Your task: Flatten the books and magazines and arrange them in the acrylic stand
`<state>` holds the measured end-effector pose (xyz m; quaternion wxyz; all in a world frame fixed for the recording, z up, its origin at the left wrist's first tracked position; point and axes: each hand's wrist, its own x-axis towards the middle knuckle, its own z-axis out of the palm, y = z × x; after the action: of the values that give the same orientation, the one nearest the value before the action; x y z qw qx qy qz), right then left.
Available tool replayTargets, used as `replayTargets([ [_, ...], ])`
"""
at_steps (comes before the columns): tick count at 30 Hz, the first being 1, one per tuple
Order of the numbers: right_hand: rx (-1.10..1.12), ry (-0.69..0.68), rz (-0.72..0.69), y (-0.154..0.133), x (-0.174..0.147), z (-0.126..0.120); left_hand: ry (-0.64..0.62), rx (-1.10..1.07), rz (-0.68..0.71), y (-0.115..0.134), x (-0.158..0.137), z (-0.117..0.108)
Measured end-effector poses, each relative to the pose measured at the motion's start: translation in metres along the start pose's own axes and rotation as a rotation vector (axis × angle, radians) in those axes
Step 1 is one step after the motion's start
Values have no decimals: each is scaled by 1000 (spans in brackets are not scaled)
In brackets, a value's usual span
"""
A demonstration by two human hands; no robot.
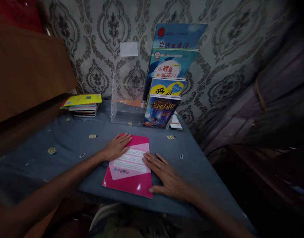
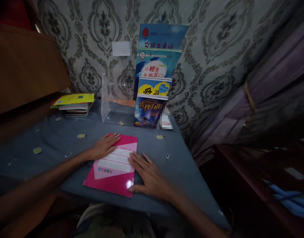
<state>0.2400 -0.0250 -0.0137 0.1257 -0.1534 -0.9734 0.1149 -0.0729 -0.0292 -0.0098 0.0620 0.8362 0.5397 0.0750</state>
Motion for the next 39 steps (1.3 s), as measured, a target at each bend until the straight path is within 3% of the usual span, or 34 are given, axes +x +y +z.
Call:
replayTargets([
  [4,-32,4,-78,-32,-29,-1,27,-32,41,24,-30,6],
  [9,-67,14,-59,-63,-46,10,21,-61,46,45,-57,7],
  [14,-137,22,-32,-72,-46,23,12,-82,-2,52,-61,4],
  [19,-229,129,-47,-70,-44,29,34,-105,-87,51,-66,7],
  [22,-257,170,-87,-66,-43,30,69,-63,-214,35,-83,8],
  [31,-145,212,-159,-51,-32,5,131,200,-697,-58,-183,-11],
  [35,49,390,-160,-50,-18,-18,123,212,-731,-72,-198,-12],
  [39,246,611,37,-55,3,-48,212,110,-717,-72,-193,-13],
])
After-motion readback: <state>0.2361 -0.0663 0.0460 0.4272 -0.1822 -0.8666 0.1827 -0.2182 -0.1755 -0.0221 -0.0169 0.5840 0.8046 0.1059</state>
